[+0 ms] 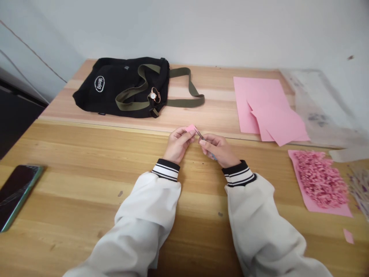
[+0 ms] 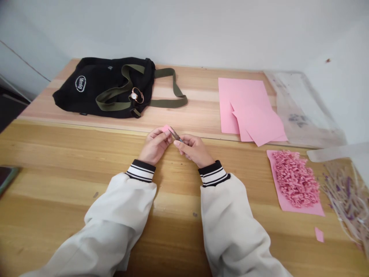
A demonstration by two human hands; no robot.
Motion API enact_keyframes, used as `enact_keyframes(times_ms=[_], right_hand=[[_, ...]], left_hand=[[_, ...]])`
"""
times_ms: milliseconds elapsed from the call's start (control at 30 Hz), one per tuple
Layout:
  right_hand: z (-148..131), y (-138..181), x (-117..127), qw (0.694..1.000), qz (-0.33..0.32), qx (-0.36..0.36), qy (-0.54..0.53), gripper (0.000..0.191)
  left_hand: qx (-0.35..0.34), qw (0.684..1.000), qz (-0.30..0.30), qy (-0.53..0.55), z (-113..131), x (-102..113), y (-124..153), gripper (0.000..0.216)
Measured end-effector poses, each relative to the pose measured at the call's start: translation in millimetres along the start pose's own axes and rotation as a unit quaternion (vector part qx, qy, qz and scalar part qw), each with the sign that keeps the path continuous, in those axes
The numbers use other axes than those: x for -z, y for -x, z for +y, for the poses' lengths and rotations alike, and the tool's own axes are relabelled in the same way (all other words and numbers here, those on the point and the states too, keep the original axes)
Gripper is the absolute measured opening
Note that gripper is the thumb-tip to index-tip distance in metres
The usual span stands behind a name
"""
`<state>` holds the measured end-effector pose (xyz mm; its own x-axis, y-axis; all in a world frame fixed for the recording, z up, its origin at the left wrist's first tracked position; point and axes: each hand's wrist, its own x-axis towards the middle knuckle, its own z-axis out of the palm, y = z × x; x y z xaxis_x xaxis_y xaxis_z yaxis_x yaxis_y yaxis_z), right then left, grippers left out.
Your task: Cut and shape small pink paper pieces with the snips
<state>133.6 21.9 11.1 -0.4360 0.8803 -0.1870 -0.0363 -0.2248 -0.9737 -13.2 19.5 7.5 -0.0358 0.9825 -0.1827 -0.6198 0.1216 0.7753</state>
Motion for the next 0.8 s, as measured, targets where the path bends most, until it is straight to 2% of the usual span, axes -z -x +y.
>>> enact_keyframes(times_ms=[800], right_hand=[[0.3,-0.7,0.6,1.000,0.000,0.001,-0.003,0.044]], left_hand=[[-0.005,0.999,-0.025,-0.041,-2.0,0.6,-0.5,0.027]])
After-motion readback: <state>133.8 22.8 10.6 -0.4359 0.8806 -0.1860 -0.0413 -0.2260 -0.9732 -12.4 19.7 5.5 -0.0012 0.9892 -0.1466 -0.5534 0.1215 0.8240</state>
